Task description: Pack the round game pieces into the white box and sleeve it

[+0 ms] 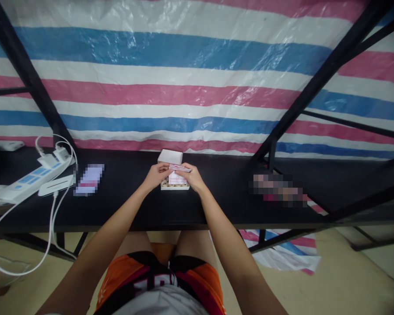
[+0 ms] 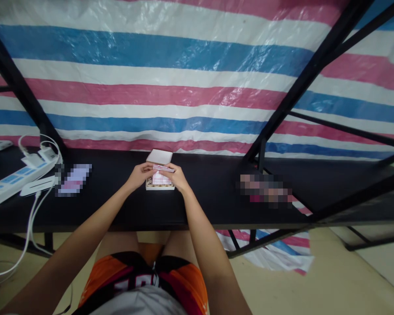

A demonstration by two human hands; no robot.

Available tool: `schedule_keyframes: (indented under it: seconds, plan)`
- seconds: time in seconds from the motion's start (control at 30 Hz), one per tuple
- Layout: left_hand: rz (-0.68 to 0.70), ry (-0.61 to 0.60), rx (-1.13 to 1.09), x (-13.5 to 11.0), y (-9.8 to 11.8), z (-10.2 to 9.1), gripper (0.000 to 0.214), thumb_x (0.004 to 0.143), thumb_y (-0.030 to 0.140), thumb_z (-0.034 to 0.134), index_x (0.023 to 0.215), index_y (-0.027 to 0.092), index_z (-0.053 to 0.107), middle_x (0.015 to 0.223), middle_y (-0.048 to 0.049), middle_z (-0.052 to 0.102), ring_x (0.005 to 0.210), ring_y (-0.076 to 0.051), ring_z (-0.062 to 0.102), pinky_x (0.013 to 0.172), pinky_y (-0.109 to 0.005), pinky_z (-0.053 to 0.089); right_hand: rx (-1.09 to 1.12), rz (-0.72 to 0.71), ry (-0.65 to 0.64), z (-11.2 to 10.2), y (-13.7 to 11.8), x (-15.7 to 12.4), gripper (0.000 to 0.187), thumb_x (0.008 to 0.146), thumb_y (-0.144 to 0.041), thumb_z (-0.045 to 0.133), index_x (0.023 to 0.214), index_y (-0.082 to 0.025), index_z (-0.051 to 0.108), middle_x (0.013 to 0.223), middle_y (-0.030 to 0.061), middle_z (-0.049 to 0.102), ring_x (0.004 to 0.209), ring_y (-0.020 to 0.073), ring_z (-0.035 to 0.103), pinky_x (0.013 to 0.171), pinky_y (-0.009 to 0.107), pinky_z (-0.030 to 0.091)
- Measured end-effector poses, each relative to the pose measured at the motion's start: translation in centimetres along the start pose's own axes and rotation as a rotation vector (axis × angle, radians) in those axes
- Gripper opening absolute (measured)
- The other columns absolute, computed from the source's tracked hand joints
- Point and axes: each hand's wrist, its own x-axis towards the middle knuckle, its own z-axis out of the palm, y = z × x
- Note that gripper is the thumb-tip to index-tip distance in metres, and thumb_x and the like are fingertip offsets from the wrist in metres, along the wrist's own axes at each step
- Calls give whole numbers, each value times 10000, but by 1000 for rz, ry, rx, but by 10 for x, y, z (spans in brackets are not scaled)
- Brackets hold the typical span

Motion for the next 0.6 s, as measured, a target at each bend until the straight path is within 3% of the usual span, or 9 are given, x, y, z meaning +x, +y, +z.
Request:
schedule_keyframes:
  seconds: [0.17, 0.6]
  plan:
    - [-34, -54, 20, -2, -1, -1, 381, 689, 421, 689, 887, 96, 678, 822, -68, 701, 753, -195, 643, 720, -313, 509, -99, 5, -40, 3, -1, 0, 346, 582, -447, 763, 745, -161, 654, 682, -20, 607, 623, 120, 525, 593, 236, 403]
    - [-65, -25, 30, -1, 2, -5, 382, 655, 403, 722, 879, 95, 690, 764, -56, 698, 682, -180, 625, 645, -297, 498, -45, -62, 91, -1, 3, 3, 340, 664, -510, 688, 717, -177, 644, 612, -28, 569, 547, 111, 477, 527, 234, 366]
